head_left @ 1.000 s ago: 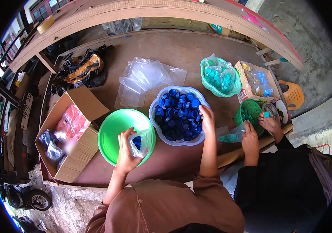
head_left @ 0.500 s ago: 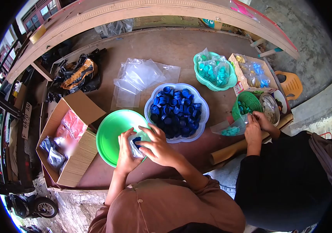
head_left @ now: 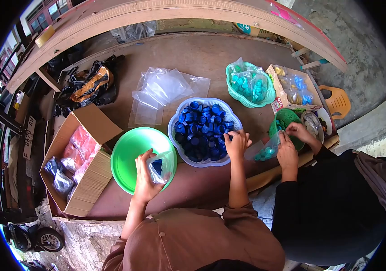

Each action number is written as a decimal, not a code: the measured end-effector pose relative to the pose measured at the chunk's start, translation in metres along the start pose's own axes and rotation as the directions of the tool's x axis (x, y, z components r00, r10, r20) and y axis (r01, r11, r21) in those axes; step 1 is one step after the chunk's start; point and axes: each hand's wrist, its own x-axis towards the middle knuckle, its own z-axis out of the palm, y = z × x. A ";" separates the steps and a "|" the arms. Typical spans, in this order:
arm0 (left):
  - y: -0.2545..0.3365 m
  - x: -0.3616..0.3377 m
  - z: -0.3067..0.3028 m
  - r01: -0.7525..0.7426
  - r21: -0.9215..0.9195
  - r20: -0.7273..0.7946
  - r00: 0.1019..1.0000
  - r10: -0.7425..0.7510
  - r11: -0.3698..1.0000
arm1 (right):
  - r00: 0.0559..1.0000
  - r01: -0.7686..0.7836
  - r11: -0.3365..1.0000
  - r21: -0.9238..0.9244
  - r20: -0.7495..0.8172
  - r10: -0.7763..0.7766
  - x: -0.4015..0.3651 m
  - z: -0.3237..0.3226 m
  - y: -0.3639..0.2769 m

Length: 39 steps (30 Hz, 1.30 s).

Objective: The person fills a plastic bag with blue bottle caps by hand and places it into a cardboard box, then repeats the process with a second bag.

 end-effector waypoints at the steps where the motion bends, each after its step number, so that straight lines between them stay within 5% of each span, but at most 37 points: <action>1: 0.000 0.000 -0.001 0.000 0.002 -0.001 1.000 0.000 1.000 | 0.999 -0.040 0.999 0.033 -0.008 0.040 -0.001 -0.001 -0.001; 2: 0.000 -0.001 -0.001 0.006 -0.003 -0.005 1.000 -0.006 1.000 | 0.997 -0.079 0.995 0.067 -0.014 0.080 -0.001 -0.001 -0.002; 3: 0.000 -0.001 -0.002 0.011 -0.007 -0.010 1.000 -0.011 1.000 | 0.991 -0.137 0.909 0.393 0.055 0.126 0.001 0.003 0.003; 4: -0.001 0.000 -0.002 0.011 -0.005 -0.013 1.000 -0.011 1.000 | 0.980 -0.198 0.717 0.668 0.136 0.144 0.004 0.005 0.008; 5: -0.001 -0.001 -0.002 0.023 -0.026 -0.014 1.000 -0.023 0.999 | 0.929 -0.363 0.280 0.889 0.322 0.183 -0.001 0.010 0.009; 8: 0.000 0.000 -0.001 0.031 -0.049 -0.005 0.999 -0.031 0.998 | 0.868 -0.497 -0.187 0.847 0.489 -0.091 -0.007 -0.022 0.011; 12: 0.002 0.000 0.000 0.024 -0.051 0.000 1.000 -0.024 0.998 | 0.890 -0.452 -0.176 0.874 0.431 -0.146 -0.012 -0.062 -0.016; 15: 0.001 -0.001 0.001 0.010 -0.046 0.002 1.000 -0.010 0.999 | 0.955 -0.185 -0.052 0.981 0.167 -0.246 -0.018 -0.062 -0.035; 17: 0.002 -0.001 0.001 0.017 -0.046 0.007 1.000 -0.017 0.999 | 0.928 -0.057 0.119 0.991 0.097 -0.359 -0.034 -0.070 -0.060; 19: 0.003 -0.001 0.002 0.022 -0.047 0.014 1.000 -0.021 0.999 | 0.833 0.307 0.445 0.841 -0.010 -0.554 -0.046 -0.095 -0.097; 22: 0.002 -0.003 0.005 0.021 -0.062 0.028 0.999 -0.019 0.998 | 0.706 0.505 0.484 0.715 -0.020 -0.708 -0.084 -0.078 -0.134; 25: 0.001 -0.002 0.004 -0.072 0.034 0.033 0.997 0.071 0.997 | 0.672 0.506 0.532 0.679 0.076 -0.737 -0.088 -0.071 -0.135; 28: 0.001 -0.002 0.002 -0.024 0.017 0.014 1.000 0.023 1.000 | 0.806 0.387 0.511 0.768 -0.013 -0.592 -0.050 -0.075 -0.115; 30: 0.002 -0.001 0.001 -0.017 0.020 0.005 1.000 0.017 1.000 | 0.938 0.259 0.603 0.754 -0.048 -0.343 -0.023 -0.050 -0.086; 32: 0.001 -0.001 0.001 -0.018 0.011 0.006 1.000 0.018 1.000 | 0.989 0.149 0.921 0.361 -0.058 -0.137 -0.006 -0.031 -0.057; 34: -0.001 -0.001 0.004 -0.024 -0.010 0.006 1.000 0.024 1.000 | 0.996 0.088 0.989 0.116 -0.039 -0.084 0.002 -0.019 -0.037; 39: -0.002 -0.002 0.006 0.004 -0.043 0.013 1.000 -0.004 0.999 | 0.994 0.093 0.992 0.084 0.049 -0.098 0.006 0.004 -0.017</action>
